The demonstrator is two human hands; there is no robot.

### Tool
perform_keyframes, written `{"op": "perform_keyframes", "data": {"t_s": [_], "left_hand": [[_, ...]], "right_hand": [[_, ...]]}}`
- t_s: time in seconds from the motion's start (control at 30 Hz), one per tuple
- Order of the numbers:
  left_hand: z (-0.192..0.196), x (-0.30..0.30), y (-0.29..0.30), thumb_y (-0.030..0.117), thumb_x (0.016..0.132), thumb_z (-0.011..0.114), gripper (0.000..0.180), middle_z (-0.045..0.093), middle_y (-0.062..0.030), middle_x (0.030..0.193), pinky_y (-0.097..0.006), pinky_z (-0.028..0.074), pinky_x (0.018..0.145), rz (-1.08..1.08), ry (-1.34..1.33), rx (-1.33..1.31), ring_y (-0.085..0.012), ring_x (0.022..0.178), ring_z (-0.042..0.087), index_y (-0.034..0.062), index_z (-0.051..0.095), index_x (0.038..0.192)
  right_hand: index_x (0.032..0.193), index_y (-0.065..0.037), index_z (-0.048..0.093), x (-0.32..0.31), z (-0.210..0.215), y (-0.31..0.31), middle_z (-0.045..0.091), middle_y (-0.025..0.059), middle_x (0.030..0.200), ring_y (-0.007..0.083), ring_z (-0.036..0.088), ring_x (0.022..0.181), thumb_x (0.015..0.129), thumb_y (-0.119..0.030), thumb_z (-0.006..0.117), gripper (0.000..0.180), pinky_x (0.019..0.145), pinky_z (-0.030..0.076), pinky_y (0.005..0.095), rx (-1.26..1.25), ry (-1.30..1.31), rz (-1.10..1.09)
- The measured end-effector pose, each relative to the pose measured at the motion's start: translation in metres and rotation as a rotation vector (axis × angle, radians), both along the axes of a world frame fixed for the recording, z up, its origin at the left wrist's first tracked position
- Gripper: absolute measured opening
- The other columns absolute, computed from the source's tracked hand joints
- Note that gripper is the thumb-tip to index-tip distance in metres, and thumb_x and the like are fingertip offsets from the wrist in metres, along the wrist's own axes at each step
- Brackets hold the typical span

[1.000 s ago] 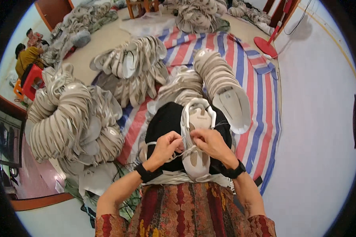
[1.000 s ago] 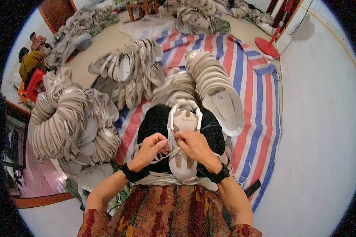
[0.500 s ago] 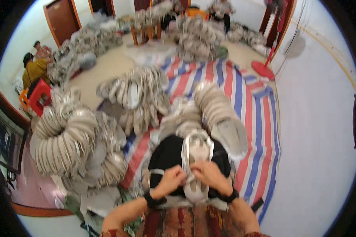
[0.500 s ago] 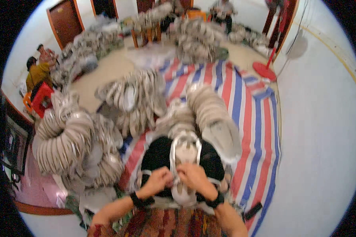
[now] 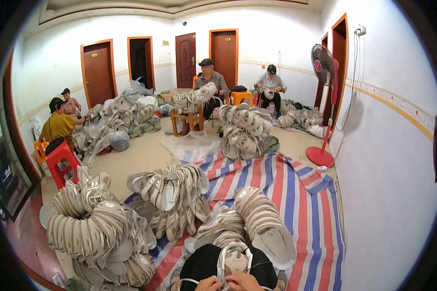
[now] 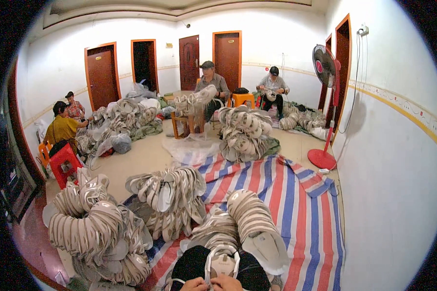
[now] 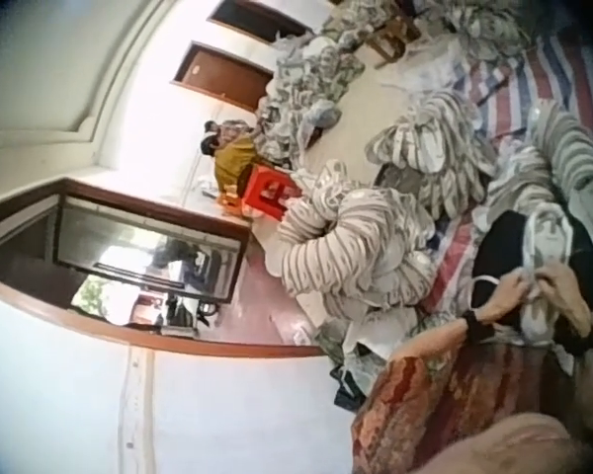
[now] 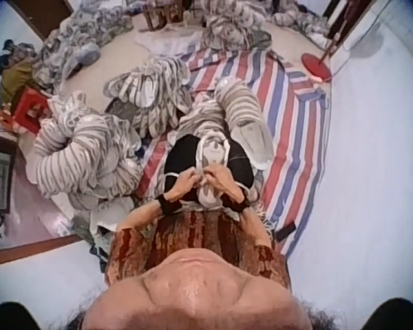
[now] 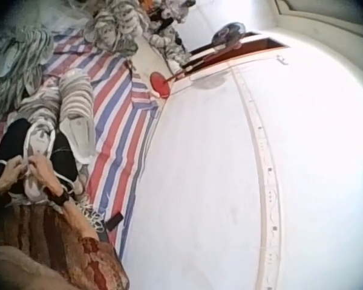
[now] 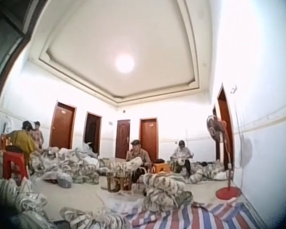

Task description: Lacing shoelaces into multiple pairs of athletic shoes in a factory setting.

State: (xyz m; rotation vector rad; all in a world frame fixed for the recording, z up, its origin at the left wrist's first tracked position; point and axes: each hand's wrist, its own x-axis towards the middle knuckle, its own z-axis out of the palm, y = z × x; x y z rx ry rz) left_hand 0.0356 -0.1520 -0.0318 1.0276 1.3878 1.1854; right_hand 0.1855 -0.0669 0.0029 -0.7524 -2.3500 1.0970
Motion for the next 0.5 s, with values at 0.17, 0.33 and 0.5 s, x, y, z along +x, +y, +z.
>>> {"op": "perform_keyframes", "data": {"t_s": [0.17, 0.33, 0.5], "left_hand": [[0.005, 0.003, 0.007, 0.015, 0.086, 0.047, 0.015, 0.051, -0.0016, 0.061, -0.024, 0.037, 0.046, 0.009, -0.120, -0.127, -0.0103, 0.051, 0.046, 0.0034, 0.051, 0.077], [0.013, -0.009, 0.008, 0.016, 0.082, 0.058, 0.017, 0.061, -0.0090, 0.069, -0.027, 0.046, 0.056, -0.032, 0.244, -0.107, -0.0120, 0.059, 0.056, -0.0003, 0.059, 0.085], [0.034, -0.029, 0.014, 0.013, 0.077, 0.064, 0.018, 0.059, -0.0072, 0.074, -0.025, 0.045, 0.049, -0.120, 0.220, -0.129, -0.0122, 0.055, 0.056, -0.0004, 0.061, 0.090]], "right_hand": [[0.083, -0.002, 0.060, -0.002, -0.009, -0.002, 0.059, 0.0159, 0.078, 0.0337, 0.055, 0.074, 0.073, -0.016, 0.051, 0.019, 0.065, 0.043, 0.0395, 0.059, 0.077, -0.046], [0.092, -0.007, 0.062, -0.003, -0.006, 0.006, 0.057, 0.0110, 0.078, 0.0293, 0.057, 0.075, 0.075, -0.015, 0.057, 0.019, 0.065, 0.046, 0.0358, 0.081, -0.089, 0.006], [0.085, -0.007, 0.061, -0.016, 0.022, -0.007, 0.054, 0.0065, 0.075, 0.0246, 0.056, 0.069, 0.072, -0.012, 0.060, 0.014, 0.060, 0.046, 0.0346, 0.289, -0.152, -0.147]]}}
